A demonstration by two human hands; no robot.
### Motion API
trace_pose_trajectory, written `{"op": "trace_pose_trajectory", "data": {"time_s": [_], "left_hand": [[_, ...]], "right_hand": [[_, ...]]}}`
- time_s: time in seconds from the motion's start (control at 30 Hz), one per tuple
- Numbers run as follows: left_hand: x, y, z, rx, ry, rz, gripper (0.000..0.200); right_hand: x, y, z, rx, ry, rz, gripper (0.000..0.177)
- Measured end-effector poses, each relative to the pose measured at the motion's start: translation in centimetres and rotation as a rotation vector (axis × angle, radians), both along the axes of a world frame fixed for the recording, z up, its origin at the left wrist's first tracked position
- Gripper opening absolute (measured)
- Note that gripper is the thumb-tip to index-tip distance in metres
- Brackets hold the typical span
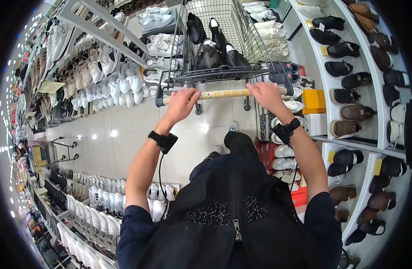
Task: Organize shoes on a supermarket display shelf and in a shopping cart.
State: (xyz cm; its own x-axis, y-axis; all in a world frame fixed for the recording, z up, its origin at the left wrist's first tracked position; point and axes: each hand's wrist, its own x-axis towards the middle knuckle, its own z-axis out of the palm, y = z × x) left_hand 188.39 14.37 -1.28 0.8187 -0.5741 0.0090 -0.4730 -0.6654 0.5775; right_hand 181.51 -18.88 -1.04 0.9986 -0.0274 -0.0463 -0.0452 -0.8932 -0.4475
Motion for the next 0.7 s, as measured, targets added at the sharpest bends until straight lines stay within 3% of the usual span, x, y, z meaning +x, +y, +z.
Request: {"op": "trace_pose_trajectory", "data": {"time_s": [0.33, 0.7], "left_hand": [[-10.6, 3.5, 0.2, 0.023, -0.016, -0.027, 0.027], [-21.9, 6.6, 0.7, 0.079, 0.085, -0.086, 0.032]], "right_hand": [[-11.8, 3.7, 0.4, -0.002, 0.026, -0.025, 0.046], [-24.7, 5.0, 0.7, 0.212, 0.008, 0.124, 0.033]]}}
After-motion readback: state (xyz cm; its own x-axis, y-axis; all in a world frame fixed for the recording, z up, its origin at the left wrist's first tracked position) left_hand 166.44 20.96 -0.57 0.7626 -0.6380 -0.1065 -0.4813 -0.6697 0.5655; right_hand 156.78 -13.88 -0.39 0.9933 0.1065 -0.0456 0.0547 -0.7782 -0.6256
